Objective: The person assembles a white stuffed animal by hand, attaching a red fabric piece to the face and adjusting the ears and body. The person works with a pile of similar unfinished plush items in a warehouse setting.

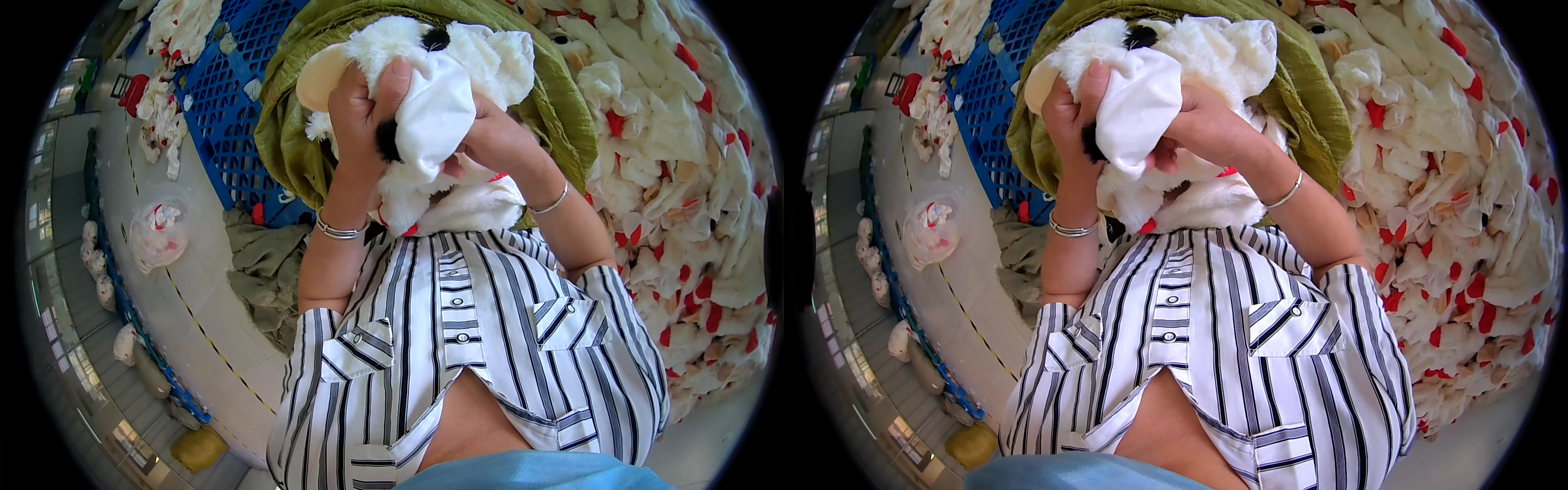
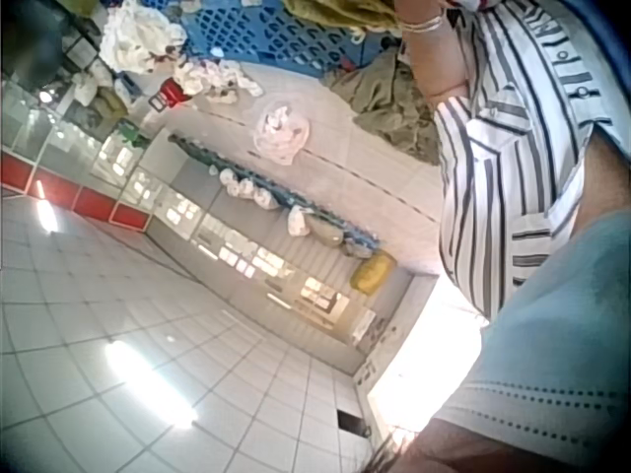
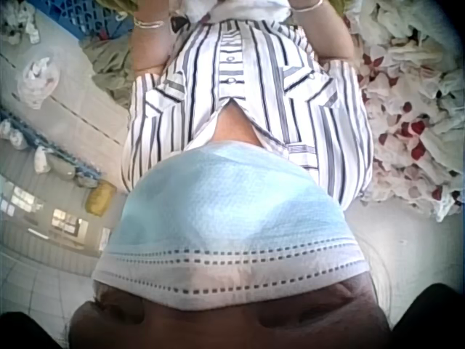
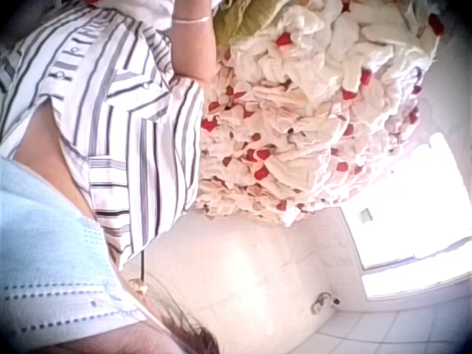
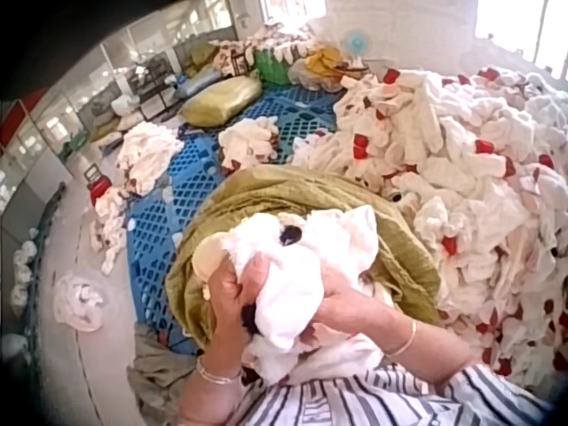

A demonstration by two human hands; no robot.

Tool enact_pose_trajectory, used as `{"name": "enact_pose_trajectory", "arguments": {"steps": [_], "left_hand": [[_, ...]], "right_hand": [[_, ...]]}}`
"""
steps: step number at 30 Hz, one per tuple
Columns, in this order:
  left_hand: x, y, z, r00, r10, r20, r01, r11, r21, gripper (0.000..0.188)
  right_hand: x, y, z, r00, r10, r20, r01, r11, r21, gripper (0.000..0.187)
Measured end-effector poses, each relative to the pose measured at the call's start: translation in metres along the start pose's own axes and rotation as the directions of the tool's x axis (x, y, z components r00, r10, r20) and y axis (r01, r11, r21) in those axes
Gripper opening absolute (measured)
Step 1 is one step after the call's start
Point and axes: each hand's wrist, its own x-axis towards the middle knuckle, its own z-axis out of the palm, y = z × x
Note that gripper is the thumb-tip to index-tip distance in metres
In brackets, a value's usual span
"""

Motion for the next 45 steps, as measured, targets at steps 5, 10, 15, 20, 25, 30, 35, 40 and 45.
{"name": "enact_pose_trajectory", "arguments": {"steps": [5,10,15,20,25,30,35,40,45], "left_hand": [[0.022,0.009,-0.052,0.989,-0.145,-0.037,0.148,0.984,0.099,0.018],[0.095,0.06,-0.051,0.983,0.171,-0.073,-0.131,0.913,0.386,0.03],[0.136,-0.001,-0.05,0.954,0.301,0.004,-0.267,0.841,0.47,0.024],[0.064,-0.053,-0.06,0.971,-0.113,0.21,0.032,0.934,0.355,0.034],[0.043,-0.064,-0.042,0.916,-0.318,0.243,0.244,0.925,0.293,0.038],[0.046,-0.067,-0.038,0.913,-0.325,0.247,0.241,0.918,0.314,0.037],[0.042,-0.056,-0.033,0.912,-0.328,0.245,0.244,0.916,0.318,0.035],[0.043,-0.036,-0.011,0.992,-0.079,0.1,0.041,0.941,0.337,0.027],[0.053,-0.053,-0.012,0.97,0.12,0.213,-0.189,0.921,0.341,0.023]], "right_hand": [[-0.068,-0.074,0.006,0.813,-0.574,-0.097,0.532,0.8,-0.28,0.02],[-0.034,-0.107,-0.026,0.607,-0.793,-0.052,0.684,0.554,-0.475,0.021],[0.054,-0.108,-0.051,0.813,-0.572,-0.11,0.438,0.725,-0.531,0.027],[0.036,-0.026,-0.09,0.929,-0.369,-0.009,0.264,0.681,-0.683,0.051],[0.029,0.008,-0.082,0.856,-0.514,-0.055,0.317,0.606,-0.729,0.071],[0.045,-0.002,-0.065,0.761,-0.586,-0.28,0.323,0.715,-0.62,0.054],[0.063,-0.002,-0.083,0.801,-0.555,-0.224,0.415,0.785,-0.461,0.053],[0.071,-0.004,-0.091,0.847,-0.488,-0.21,0.35,0.81,-0.471,0.036],[0.064,-0.022,-0.065,0.823,-0.522,-0.225,0.37,0.792,-0.485,0.021]]}}
